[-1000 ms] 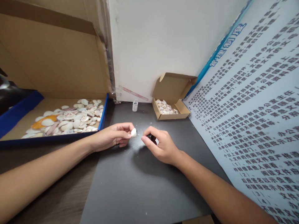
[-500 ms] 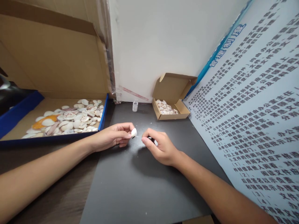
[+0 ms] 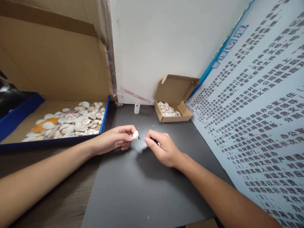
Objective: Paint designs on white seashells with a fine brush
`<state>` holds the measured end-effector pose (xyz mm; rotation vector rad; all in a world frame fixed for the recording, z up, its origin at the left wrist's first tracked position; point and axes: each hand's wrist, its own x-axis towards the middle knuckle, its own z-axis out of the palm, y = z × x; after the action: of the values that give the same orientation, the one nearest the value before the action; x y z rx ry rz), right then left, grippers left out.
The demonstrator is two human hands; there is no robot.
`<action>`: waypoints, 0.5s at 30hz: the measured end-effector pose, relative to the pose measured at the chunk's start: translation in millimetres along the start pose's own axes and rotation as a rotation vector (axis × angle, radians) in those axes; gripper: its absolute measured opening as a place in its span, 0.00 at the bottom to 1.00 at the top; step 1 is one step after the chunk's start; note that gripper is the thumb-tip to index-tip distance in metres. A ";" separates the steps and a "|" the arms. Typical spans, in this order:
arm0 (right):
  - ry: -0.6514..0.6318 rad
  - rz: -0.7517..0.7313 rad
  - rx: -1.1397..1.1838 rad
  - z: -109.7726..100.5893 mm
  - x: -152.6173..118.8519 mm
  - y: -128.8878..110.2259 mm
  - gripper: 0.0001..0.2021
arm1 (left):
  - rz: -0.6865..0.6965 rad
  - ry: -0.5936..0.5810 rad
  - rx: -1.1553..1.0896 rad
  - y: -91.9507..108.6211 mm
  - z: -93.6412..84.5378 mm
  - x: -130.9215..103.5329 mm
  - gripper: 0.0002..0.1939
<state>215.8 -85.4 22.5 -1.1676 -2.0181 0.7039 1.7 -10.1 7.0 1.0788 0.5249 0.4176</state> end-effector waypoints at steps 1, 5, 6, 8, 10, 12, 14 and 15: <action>0.010 -0.002 0.004 -0.5 -0.1 0.2 0.12 | 0.001 -0.001 0.001 -0.1 -0.2 -0.1 0.04; 0.088 -0.069 0.058 -1.9 -1.2 -0.8 0.11 | 0.004 -0.012 -0.002 -0.1 0.4 -0.4 0.04; 0.086 -0.088 0.068 -1.9 -1.3 -1.2 0.11 | 0.002 -0.014 -0.001 -0.1 0.7 -0.5 0.04; 0.053 -0.102 0.062 -1.5 -1.3 -1.6 0.10 | -0.008 -0.006 0.000 0.1 1.1 -0.6 0.05; 0.031 -0.065 0.022 -0.7 -0.7 -1.2 0.10 | -0.017 0.012 -0.001 0.3 1.1 -0.7 0.05; 0.054 -0.005 -0.022 -0.1 -0.1 -0.4 0.11 | -0.025 0.021 0.000 0.4 0.6 -0.7 0.05; 0.090 0.018 -0.027 0.2 0.3 0.3 0.12 | -0.027 0.021 0.003 0.4 0.1 -0.5 0.05; 0.098 0.005 -0.013 0.2 0.5 0.4 0.12 | -0.026 0.022 0.004 0.4 0.0 -0.3 0.05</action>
<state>215.8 -84.8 22.2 -1.1922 -1.9417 0.6250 1.4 -10.1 7.4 1.0713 0.5586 0.4061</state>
